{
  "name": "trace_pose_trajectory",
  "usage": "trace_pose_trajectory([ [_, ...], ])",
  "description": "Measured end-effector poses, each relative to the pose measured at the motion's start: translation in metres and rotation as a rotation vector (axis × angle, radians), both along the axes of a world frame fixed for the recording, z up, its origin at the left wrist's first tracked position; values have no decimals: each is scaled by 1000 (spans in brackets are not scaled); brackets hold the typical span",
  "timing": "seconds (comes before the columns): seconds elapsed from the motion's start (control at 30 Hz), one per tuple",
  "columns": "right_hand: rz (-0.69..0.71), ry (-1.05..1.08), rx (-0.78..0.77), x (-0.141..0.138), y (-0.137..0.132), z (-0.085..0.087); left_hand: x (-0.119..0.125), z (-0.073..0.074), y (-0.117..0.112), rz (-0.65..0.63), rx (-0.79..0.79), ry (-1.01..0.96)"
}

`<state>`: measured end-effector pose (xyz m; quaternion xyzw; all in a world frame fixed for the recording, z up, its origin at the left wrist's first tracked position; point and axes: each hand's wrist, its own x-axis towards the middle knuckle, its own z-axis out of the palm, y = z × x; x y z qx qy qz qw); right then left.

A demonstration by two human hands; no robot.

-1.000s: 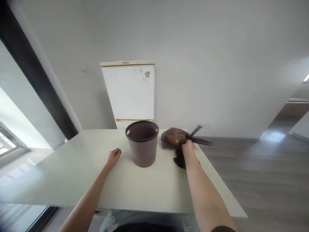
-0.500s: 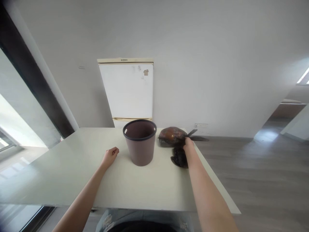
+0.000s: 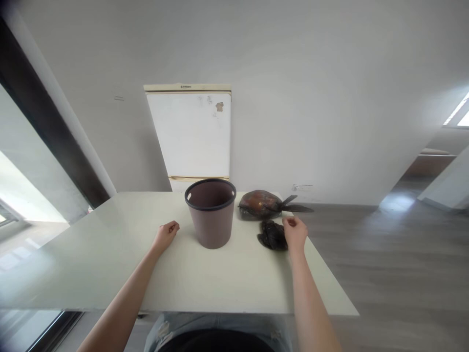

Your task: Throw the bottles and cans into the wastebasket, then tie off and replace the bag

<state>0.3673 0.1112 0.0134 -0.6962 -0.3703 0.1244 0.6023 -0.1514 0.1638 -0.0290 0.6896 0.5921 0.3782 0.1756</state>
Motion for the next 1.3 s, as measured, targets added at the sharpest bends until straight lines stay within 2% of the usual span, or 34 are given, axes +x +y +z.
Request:
trace_pose_trajectory([
  [0.1, 114, -208, -174, 3, -16, -15, 1, 1, 0, -4, -3, 3],
  [0.2, 274, -466, -398, -3, -28, -22, 2, 3, -1, 4, 3, 0],
  [0.27, 393, -490, -437, -12, -36, -21, 2, 4, -2, 15, 11, -7],
  [0.3, 452, -449, -409, -18, -41, -17, 3, 5, -3, 19, 15, -12],
  [0.4, 550, -81, -176, -40, -55, -1, 5, 8, -6, 26, 25, -25],
  [0.5, 503, 385, 42, -66, -66, 20, 9, 13, -10, 33, 38, -37],
  [0.63, 427, 807, 169, -92, -74, 44, 14, 21, -18, 44, 69, -55],
  [0.73, 574, 1035, 202, -105, -86, 62, 14, 29, -24, 78, 113, -76],
  [0.83, 748, 1120, 188, -116, -102, 80, 15, 49, -32, 198, 191, -115],
  [0.93, 752, 1144, 186, -125, -118, 92, 29, 86, -58, 317, 349, -246],
  [1.03, 701, 1107, 157, -134, -131, 95, 61, 130, -107, 186, 459, -307],
  [1.1, 677, 1052, 123, -141, -137, 92, 88, 151, -142, -58, 481, -256],
  [1.13, 674, 1028, 108, -145, -140, 91, 101, 156, -157, -191, 468, -206],
  [1.2, 698, 993, 93, -153, -142, 88, 124, 157, -178, -297, 363, -131],
  [1.3, 741, 961, 89, -159, -141, 86, 141, 141, -183, -286, 292, -208],
])
